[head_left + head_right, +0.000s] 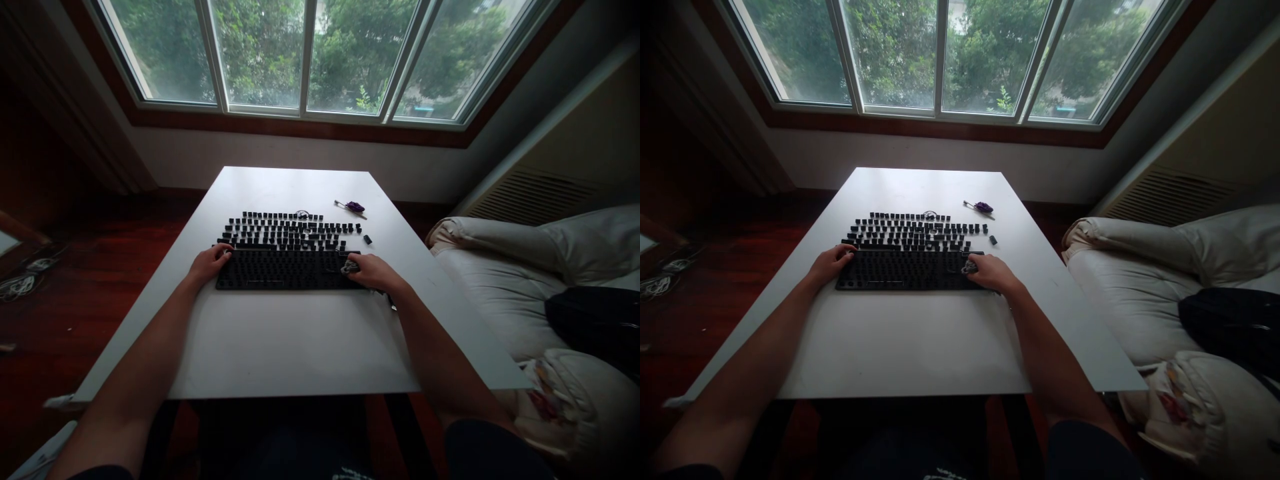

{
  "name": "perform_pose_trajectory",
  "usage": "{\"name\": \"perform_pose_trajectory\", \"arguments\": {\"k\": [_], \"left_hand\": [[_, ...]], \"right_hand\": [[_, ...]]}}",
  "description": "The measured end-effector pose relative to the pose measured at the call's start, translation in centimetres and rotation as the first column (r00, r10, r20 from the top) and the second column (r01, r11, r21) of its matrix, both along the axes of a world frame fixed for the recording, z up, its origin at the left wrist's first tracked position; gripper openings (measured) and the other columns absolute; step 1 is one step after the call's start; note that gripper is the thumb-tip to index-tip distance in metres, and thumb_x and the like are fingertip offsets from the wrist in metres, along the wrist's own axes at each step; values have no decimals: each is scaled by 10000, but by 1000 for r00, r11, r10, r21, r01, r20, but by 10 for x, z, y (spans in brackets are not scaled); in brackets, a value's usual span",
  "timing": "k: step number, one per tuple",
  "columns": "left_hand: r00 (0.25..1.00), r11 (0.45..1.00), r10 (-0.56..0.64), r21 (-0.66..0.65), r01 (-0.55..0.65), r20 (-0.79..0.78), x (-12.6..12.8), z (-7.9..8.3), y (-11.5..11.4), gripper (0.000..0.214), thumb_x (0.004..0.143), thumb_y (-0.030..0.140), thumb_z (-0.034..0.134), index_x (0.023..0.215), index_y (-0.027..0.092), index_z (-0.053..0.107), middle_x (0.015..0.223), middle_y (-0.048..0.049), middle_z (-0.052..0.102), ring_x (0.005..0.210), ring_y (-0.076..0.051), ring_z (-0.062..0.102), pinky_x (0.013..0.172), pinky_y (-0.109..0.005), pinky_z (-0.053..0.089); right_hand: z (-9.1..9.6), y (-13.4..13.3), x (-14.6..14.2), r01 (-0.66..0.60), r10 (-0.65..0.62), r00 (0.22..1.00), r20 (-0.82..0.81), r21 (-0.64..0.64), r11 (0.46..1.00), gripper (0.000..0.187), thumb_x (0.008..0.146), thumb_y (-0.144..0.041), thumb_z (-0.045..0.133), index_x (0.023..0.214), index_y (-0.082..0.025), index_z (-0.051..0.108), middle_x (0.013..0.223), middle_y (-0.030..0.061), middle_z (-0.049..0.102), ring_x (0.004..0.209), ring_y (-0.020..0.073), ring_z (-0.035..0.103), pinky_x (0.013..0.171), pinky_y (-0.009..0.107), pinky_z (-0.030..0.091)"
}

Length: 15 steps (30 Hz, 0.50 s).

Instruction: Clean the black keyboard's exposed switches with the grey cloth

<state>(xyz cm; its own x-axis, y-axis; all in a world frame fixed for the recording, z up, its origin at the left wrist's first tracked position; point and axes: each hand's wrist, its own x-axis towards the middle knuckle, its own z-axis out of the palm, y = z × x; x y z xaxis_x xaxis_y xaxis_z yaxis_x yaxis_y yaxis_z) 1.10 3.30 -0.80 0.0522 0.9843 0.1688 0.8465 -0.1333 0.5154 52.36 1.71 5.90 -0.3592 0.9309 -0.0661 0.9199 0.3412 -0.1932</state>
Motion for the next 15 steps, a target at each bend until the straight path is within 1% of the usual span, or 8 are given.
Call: {"name": "perform_pose_trajectory", "arguments": {"k": [2,4,6,9,12,15], "left_hand": [[1000,1000,5,0,-5,-1,0,0,0,398,935,496,515,1209,268,691,798,8,668,711,-182,596,677,-295,405],[1000,1000,4,2,-4,2,0,-1,1,405,933,500,513,1212,267,691,795,6,669,713,-184,595,673,-296,406],[1000,1000,3,6,-3,3,-1,-3,1,410,931,507,513,1208,266,694,787,6,667,710,-185,593,671,-297,406],[1000,1000,7,14,-7,5,-1,-4,1,411,924,514,514,1197,269,700,781,7,664,700,-182,588,667,-299,404],[1000,1000,10,14,-10,6,-1,-4,1,406,920,511,517,1192,271,700,786,8,667,693,-178,584,660,-299,399],[1000,1000,8,11,-8,-1,-1,-3,1,397,925,505,514,1193,276,695,784,11,664,694,-178,586,660,-298,395]], "right_hand": [[-1,-1,-5,-32,31,998,-45,-18,999,300,796,-313,671,1085,-237,690,927,47,750,796,205,645,637,257,365],[-2,0,-4,-34,30,997,-76,-47,998,262,811,-326,661,1056,-238,695,919,39,750,792,198,647,639,250,375],[-2,5,7,13,-18,997,-69,-65,998,235,807,-341,666,1009,-229,705,917,43,749,811,201,653,648,249,384],[-2,12,32,101,-103,995,-14,-96,990,228,777,-321,669,970,-210,716,929,62,749,840,215,660,650,256,390],[0,15,47,143,-140,990,29,-114,983,217,761,-312,662,935,-198,724,915,75,746,831,224,659,641,265,393],[1,12,38,114,-116,993,-11,-122,986,220,758,-319,669,934,-198,720,900,64,743,816,214,659,643,260,401]]}}
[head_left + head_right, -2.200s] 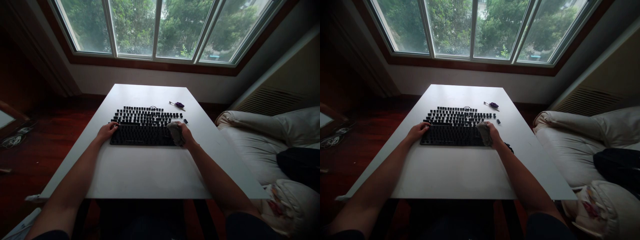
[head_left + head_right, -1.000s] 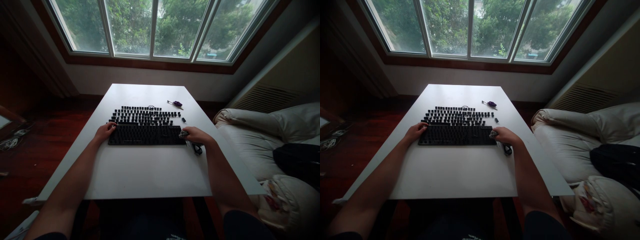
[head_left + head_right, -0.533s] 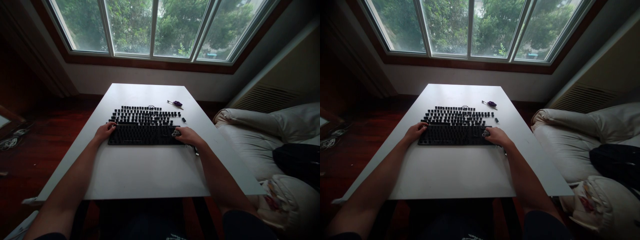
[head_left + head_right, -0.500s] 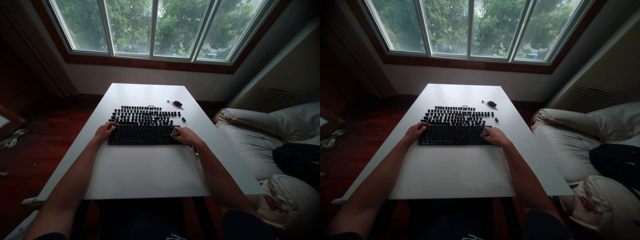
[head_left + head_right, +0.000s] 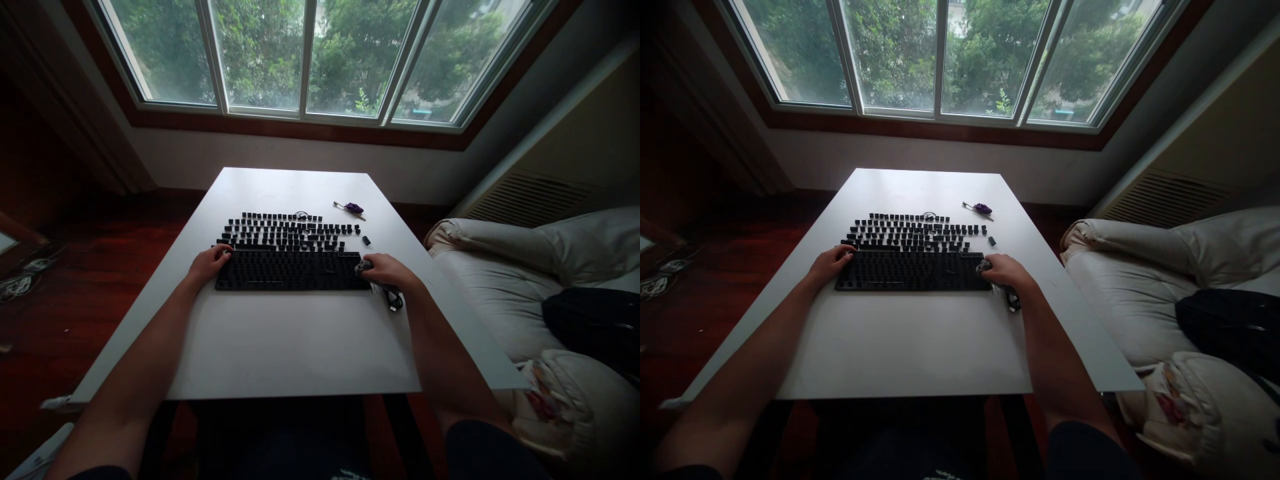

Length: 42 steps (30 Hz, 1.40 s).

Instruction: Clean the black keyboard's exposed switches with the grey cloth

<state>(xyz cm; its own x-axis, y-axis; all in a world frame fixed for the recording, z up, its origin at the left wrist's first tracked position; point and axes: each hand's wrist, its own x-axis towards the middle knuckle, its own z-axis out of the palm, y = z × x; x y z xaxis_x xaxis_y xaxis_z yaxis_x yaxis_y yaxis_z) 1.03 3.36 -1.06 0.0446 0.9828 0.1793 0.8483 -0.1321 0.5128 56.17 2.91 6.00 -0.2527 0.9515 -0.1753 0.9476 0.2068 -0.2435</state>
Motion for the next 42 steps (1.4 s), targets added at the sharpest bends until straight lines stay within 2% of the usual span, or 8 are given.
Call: {"name": "perform_pose_trajectory", "arguments": {"k": [6,12,15,23,28,31,34,42], "left_hand": [[1000,1000,-9,0,9,-4,1,1,-1,401,934,509,507,1204,275,689,792,11,665,701,-181,592,666,-297,397],[1000,1000,-3,-3,3,-9,1,2,-1,411,933,513,500,1200,266,691,783,2,667,700,-189,589,669,-297,405],[1000,1000,3,-8,-3,-14,1,2,-2,413,933,514,496,1200,265,689,779,0,666,702,-190,592,663,-296,401],[1000,1000,9,-7,-10,-16,0,1,-1,399,932,498,497,1204,270,678,787,6,660,704,-189,592,663,-296,395],[1000,1000,19,0,-19,-12,0,0,0,389,931,489,496,1199,270,671,791,5,657,705,-191,593,660,-298,391],[1000,1000,22,-5,-22,-14,0,0,-1,390,932,487,491,1201,268,668,781,5,652,703,-194,590,660,-301,391],[1000,1000,20,-7,-20,-14,1,1,-1,390,934,493,489,1204,272,664,777,7,643,697,-191,586,658,-300,389],[999,999,-9,-46,7,-44,6,7,-5,504,885,624,556,1222,259,642,721,19,596,657,-184,569,635,-290,378]], "right_hand": [[0,-6,-29,-78,77,993,-90,-10,997,228,772,-351,678,938,-203,725,891,48,744,810,209,663,646,257,415],[2,-1,-1,3,-4,1000,-12,-49,999,217,759,-320,683,923,-196,752,873,53,754,807,221,678,638,262,432],[2,-1,-2,-4,5,1000,15,-35,999,204,757,-311,682,913,-200,750,873,52,757,803,219,677,631,259,427],[-10,-15,-64,-6,6,1000,0,128,992,223,811,-331,673,1007,-226,691,973,69,758,880,239,674,651,268,391],[-14,-20,-76,-24,29,999,-20,200,979,219,830,-299,682,1036,-228,655,1015,71,754,911,241,670,669,271,382],[-13,-21,-74,-60,66,998,-22,215,975,220,821,-280,699,1029,-233,647,1033,67,749,927,241,666,687,271,388],[-15,-23,-76,-149,163,985,-49,223,964,222,815,-257,703,1027,-236,641,1039,59,738,939,238,661,713,272,399],[-28,-30,-101,-268,319,940,-119,319,909,203,865,-230,700,1064,-230,663,1087,61,700,1033,233,637,823,284,446]]}}
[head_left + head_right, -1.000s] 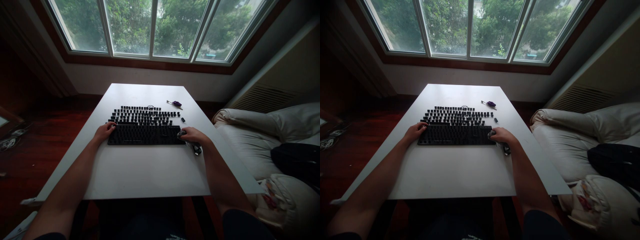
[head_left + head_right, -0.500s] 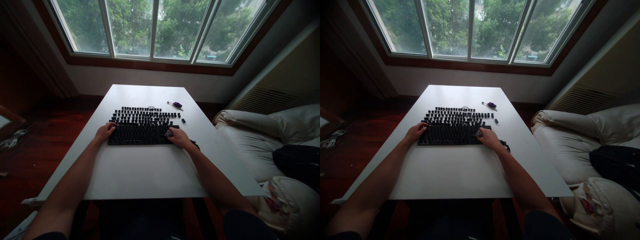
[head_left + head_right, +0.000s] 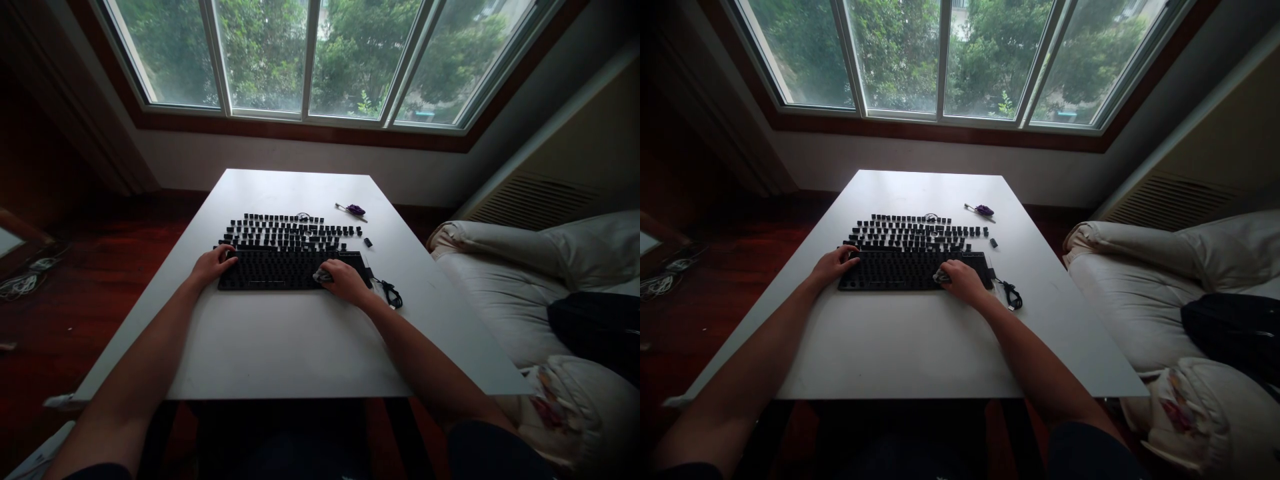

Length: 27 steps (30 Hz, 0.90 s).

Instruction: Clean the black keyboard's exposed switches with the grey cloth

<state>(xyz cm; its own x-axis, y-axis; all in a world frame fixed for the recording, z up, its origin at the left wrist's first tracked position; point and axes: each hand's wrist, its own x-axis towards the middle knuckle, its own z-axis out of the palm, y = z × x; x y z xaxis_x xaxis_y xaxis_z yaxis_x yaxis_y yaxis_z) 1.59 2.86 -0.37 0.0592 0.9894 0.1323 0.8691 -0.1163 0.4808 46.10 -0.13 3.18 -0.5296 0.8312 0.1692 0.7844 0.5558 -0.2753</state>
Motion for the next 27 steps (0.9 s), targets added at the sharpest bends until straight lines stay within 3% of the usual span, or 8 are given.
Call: {"name": "perform_pose_trajectory", "arguments": {"k": [4,11,17,23,27], "left_hand": [[1000,1000,-14,-8,14,5,0,1,0,498,893,622,548,1229,265,640,729,19,593,660,-181,570,635,-291,376],[999,1000,-30,-3,30,17,-2,2,0,514,886,628,557,1242,267,643,778,8,629,687,-183,583,650,-289,386],[997,997,-73,9,73,36,-3,3,-3,523,860,604,592,1261,272,637,747,26,591,680,-175,568,659,-285,398],[995,995,-96,1,96,29,-2,4,-3,503,854,519,603,1289,269,624,732,35,567,670,-173,555,658,-289,398],[995,996,-94,-4,94,35,-2,4,-2,494,843,489,599,1284,267,628,724,37,561,668,-172,550,655,-289,397]], "right_hand": [[4,3,5,0,1,999,37,-29,1000,221,869,-234,698,1089,-230,675,1112,70,698,1048,238,639,819,284,444],[28,14,51,65,-39,992,116,-233,970,151,859,-326,691,985,-245,678,990,23,740,890,206,661,722,259,426],[28,20,60,161,-163,987,-1,-156,975,284,828,-243,641,1111,-226,627,1004,35,724,880,203,636,759,267,452],[13,13,26,-29,33,995,-98,41,999,395,832,-103,619,1200,-241,661,1223,91,676,1164,259,600,974,348,473],[18,13,32,-102,102,995,17,-35,994,401,829,-66,599,1176,-242,694,1186,85,682,1155,258,606,964,339,477]]}}
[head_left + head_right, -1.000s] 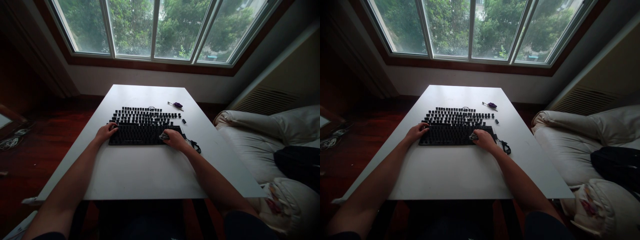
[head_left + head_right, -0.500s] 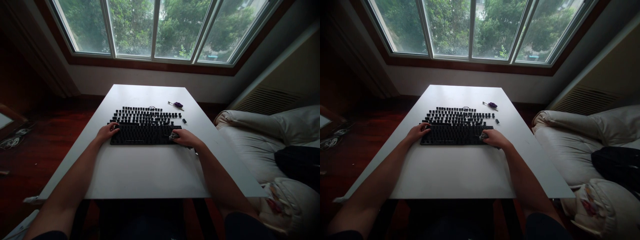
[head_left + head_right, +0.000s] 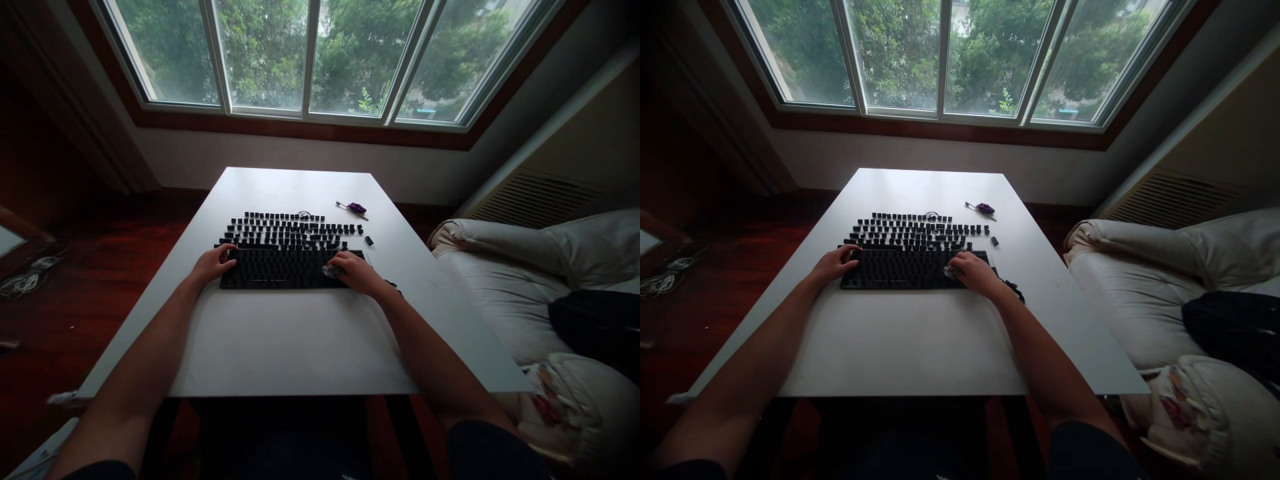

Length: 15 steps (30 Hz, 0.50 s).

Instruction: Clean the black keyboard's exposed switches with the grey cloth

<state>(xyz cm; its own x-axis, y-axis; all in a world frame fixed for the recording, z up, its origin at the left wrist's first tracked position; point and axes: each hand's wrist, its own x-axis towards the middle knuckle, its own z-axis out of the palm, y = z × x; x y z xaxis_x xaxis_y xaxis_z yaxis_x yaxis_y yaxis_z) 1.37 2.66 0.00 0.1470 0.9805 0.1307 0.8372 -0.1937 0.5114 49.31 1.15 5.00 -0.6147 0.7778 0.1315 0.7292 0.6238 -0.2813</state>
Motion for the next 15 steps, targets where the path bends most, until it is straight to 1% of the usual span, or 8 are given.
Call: {"name": "perform_pose_trajectory", "arguments": {"k": [4,7,9,12,13,15], "left_hand": [[1000,1000,0,-9,0,5,0,1,0,492,838,472,603,1283,263,625,716,40,551,660,-170,543,646,-287,389],[1000,1000,-5,-13,5,5,-1,2,-1,488,838,461,606,1283,261,623,711,43,543,656,-167,537,642,-285,384],[1000,1000,-14,-14,14,4,-1,1,0,493,841,463,607,1288,256,618,707,47,535,652,-163,529,639,-281,378],[999,999,-36,-12,36,14,-2,0,0,497,848,466,607,1293,243,614,699,53,515,645,-155,514,634,-272,368],[999,999,-42,-9,42,20,-3,-1,1,496,850,464,608,1293,240,614,697,55,507,642,-152,510,634,-270,366],[998,998,-55,-3,55,30,-4,-2,1,491,852,455,613,1293,238,614,694,58,498,640,-148,503,635,-267,362]], "right_hand": [[10,4,26,60,-51,994,94,-94,994,366,809,-104,627,1141,-232,714,1122,65,697,1057,242,645,906,307,478],[11,5,31,85,-75,992,100,-99,991,340,803,-147,659,1126,-234,718,1107,56,712,1034,243,656,894,303,479],[8,3,23,54,-50,997,52,-85,995,352,807,-154,666,1145,-239,709,1130,52,718,1050,243,660,907,302,480],[-3,-2,3,4,-7,999,-39,-62,998,474,804,-133,672,1264,-247,648,1191,57,716,1078,240,665,917,305,485],[-7,-4,-4,1,-4,998,-56,-48,999,516,797,-124,675,1297,-245,623,1192,62,715,1069,239,668,908,307,489],[-14,-5,-15,10,-11,998,-68,-14,1000,520,786,-111,679,1287,-236,615,1153,70,718,1037,239,672,886,313,495]]}}
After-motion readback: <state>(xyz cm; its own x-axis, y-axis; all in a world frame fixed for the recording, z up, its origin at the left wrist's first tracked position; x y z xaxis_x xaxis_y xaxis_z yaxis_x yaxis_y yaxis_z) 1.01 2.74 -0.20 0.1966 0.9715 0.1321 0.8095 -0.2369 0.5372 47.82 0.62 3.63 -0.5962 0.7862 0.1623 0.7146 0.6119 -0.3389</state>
